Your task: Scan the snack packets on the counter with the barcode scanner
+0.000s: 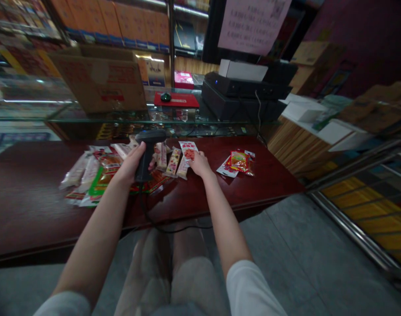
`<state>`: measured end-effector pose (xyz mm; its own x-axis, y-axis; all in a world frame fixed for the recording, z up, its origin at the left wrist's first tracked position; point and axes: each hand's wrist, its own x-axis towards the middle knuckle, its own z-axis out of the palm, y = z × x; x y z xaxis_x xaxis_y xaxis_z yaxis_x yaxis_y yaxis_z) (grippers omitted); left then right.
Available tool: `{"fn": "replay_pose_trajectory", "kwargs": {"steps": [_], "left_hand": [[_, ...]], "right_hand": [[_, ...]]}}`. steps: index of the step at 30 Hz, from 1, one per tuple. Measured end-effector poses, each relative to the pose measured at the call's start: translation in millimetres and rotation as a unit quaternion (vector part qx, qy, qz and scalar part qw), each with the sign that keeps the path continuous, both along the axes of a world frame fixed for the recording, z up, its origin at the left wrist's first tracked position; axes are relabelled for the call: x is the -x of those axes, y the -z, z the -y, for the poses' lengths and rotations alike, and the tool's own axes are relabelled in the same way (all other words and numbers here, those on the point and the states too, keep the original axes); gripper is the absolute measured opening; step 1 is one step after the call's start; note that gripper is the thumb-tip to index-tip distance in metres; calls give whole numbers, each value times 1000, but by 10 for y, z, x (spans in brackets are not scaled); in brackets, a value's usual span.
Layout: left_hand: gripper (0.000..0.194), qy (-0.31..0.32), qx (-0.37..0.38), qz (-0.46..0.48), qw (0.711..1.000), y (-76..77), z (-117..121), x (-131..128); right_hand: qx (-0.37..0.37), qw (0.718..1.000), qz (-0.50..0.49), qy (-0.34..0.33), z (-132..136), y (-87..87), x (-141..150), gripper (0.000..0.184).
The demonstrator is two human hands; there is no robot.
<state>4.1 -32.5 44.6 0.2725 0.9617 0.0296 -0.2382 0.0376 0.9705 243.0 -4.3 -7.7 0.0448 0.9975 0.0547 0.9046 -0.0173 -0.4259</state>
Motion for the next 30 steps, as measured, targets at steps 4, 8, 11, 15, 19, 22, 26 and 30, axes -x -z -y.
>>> {"fn": "replay_pose_trajectory", "kwargs": {"steps": [4, 8, 11, 15, 19, 22, 26, 30], "left_hand": [[55, -6, 1, 10, 1000, 66, -18, -32], [58, -4, -5, 5, 1000, 90, -23, -48], [59, 0, -8, 0, 1000, 87, -21, -46], [56, 16, -6, -7, 1000, 87, -13, -39], [52, 23, -7, -15, 1000, 88, 4, -52], [55, 12, -6, -12, 1000, 93, 11, -68], [54, 31, -7, -23, 999, 99, 16, -73], [52, 39, -10, -38, 998, 93, 32, -71]], "right_hand": [[-10, 1000, 4, -10, 18, 44, -82, 51], [-14, 1000, 15, -9, 30, 46, -37, 59], [0, 1000, 30, -4, 18, 21, -97, 53], [40, 998, 44, 3, 5, 10, -249, 43], [67, 994, 74, 49, -21, 22, -310, 77], [65, 992, 89, 55, -80, 6, -281, 70], [70, 990, 80, 96, -182, -59, -231, 68], [98, 987, 86, 95, -296, -106, -220, 76]]}}
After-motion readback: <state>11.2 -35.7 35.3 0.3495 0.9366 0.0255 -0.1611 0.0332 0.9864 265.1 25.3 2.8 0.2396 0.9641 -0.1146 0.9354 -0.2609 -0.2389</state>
